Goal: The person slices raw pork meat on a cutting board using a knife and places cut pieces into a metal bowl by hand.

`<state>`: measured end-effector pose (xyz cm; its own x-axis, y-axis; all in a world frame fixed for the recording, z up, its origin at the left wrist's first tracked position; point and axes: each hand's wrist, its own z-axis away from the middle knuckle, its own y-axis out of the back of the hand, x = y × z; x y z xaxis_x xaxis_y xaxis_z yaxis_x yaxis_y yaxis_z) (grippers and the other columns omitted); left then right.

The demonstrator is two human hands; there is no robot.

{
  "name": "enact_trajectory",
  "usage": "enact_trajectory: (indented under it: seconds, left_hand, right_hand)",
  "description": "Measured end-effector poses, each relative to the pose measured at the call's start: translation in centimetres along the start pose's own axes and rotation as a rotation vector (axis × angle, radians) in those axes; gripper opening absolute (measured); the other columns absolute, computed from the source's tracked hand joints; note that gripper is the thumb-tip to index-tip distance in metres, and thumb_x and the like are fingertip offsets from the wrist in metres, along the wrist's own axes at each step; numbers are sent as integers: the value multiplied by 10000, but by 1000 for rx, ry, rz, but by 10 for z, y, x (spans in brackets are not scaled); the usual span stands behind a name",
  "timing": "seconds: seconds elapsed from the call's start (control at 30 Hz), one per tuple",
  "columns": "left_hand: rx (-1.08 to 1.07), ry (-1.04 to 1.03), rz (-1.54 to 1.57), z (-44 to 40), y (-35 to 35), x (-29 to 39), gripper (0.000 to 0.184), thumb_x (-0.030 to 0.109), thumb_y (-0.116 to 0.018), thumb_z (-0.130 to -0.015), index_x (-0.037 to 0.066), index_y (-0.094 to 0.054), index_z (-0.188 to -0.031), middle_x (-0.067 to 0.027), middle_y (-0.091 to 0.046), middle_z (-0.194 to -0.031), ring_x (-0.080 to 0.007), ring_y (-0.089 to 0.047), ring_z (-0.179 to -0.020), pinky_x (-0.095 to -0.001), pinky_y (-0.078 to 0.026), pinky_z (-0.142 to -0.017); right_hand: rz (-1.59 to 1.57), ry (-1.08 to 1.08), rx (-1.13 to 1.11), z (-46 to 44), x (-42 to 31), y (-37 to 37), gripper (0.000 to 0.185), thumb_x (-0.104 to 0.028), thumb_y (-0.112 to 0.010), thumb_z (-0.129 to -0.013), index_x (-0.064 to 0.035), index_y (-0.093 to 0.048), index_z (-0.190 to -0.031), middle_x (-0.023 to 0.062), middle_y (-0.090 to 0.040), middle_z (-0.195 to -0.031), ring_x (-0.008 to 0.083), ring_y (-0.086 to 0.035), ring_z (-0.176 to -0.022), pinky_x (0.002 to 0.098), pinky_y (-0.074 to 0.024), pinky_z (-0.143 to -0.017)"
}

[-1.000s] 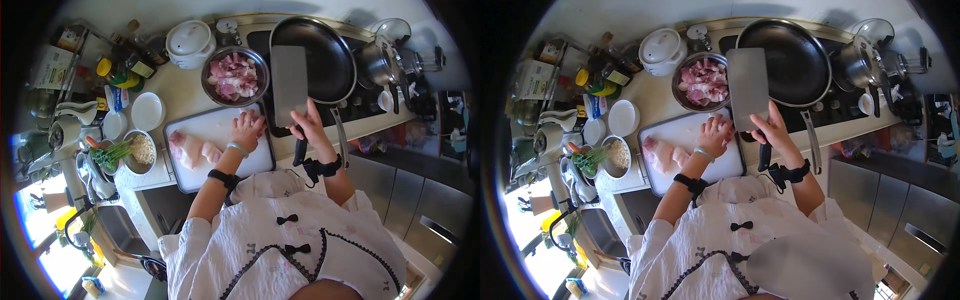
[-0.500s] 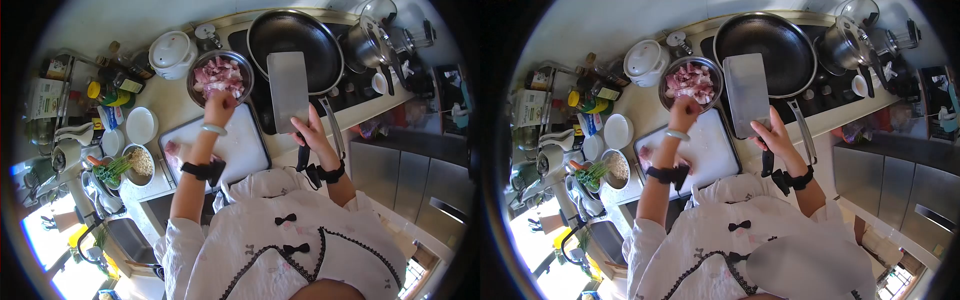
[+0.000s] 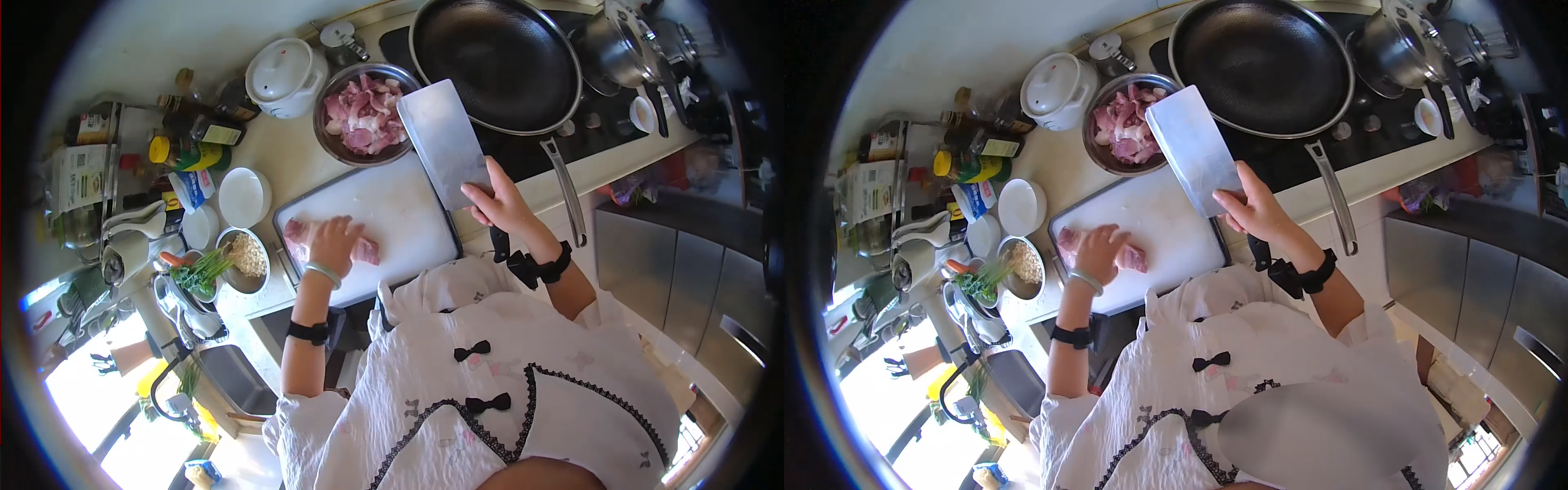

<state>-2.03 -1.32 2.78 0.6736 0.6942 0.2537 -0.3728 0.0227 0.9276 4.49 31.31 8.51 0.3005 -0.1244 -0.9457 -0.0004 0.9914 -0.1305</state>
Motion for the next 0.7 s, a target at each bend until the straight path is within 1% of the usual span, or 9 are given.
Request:
enact_trajectory:
  seconds: [0.07, 0.13, 0.37, 0.47, 0.53, 0.57, 0.6, 0.63, 0.7]
  left_hand:
    - [115, -104, -188, 8, -22, -1, 275, 130, -556, -764, 172, -595, -1032, -99, -562, -1135, -276, -541, -1049, -404, -460, -835]
    - [-12, -56, -131, 6, -32, 3, 220, 117, -547, -755, 179, -593, -961, -69, -568, -1095, -257, -540, -1028, -406, -464, -794]
    - [227, -52, 238, -19, -9, 30, 182, 82, -538, -747, 156, -571, -909, -57, -561, -1078, -252, -545, -1013, -396, -463, -785]
    - [202, 22, 43, -42, -13, 27, 297, 56, -537, -739, 173, -569, -1010, -75, -538, -1167, -265, -539, -1050, -403, -454, -831]
    - [167, 73, 19, -51, -21, 17, 415, 36, -533, -737, 171, -535, -1130, -105, -507, -1234, -281, -532, -1078, -416, -439, -873]
    - [244, 203, 71, -54, -25, 14, 447, 24, -524, -737, 151, -515, -1166, -117, -501, -1245, -293, -529, -1079, -419, -436, -881]
    - [318, 332, 124, -55, -27, 12, 480, 12, -515, -737, 131, -494, -1202, -129, -495, -1256, -305, -526, -1080, -422, -433, -888]
    - [368, 345, 211, -51, -28, 11, 483, 32, -538, -735, 85, -476, -1211, -142, -499, -1236, -328, -523, -1068, -421, -438, -880]
    - [367, 372, 337, -41, -34, 17, 496, 59, -567, -728, 81, -471, -1214, -143, -503, -1222, -335, -524, -1058, -421, -440, -876]
  right_hand:
    - [4, -8, -23, -2, 0, -6, 283, -81, -496, -925, -50, -336, -1157, 29, -508, -753, 62, -395, -429, 206, -293, -379]
    - [17, -14, -48, -4, -1, -13, 274, -78, -494, -926, -48, -338, -1150, 27, -504, -744, 60, -397, -435, 207, -293, -382]
    - [220, 17, -79, -12, 6, -26, 211, -95, -541, -905, -25, -409, -1054, 41, -539, -658, 48, -449, -468, 240, -381, -413]
    - [314, 33, -108, -20, 19, -29, 226, -93, -552, -893, -25, -410, -1054, 98, -559, -637, 138, -532, -458, 293, -411, -429]
    - [571, 398, -27, -28, 28, -32, 219, -93, -547, -877, -22, -415, -1036, 154, -598, -685, 278, -600, -511, 355, -444, -450]
    - [579, 396, -30, -30, 29, -30, 219, -93, -547, -877, -22, -415, -1036, 154, -598, -685, 278, -600, -511, 355, -444, -450]
    - [864, 341, -73, -31, 26, -29, 208, -95, -534, -866, -23, -415, -1021, 165, -604, -704, 322, -603, -555, 387, -457, -466]
    - [1146, 279, -117, -31, 24, -29, 199, -98, -520, -854, -24, -416, -1006, 176, -610, -723, 366, -607, -599, 419, -471, -482]
    - [1233, 298, -183, -32, 28, -26, 191, -107, -506, -848, -29, -415, -996, 167, -608, -705, 362, -605, -589, 434, -473, -481]
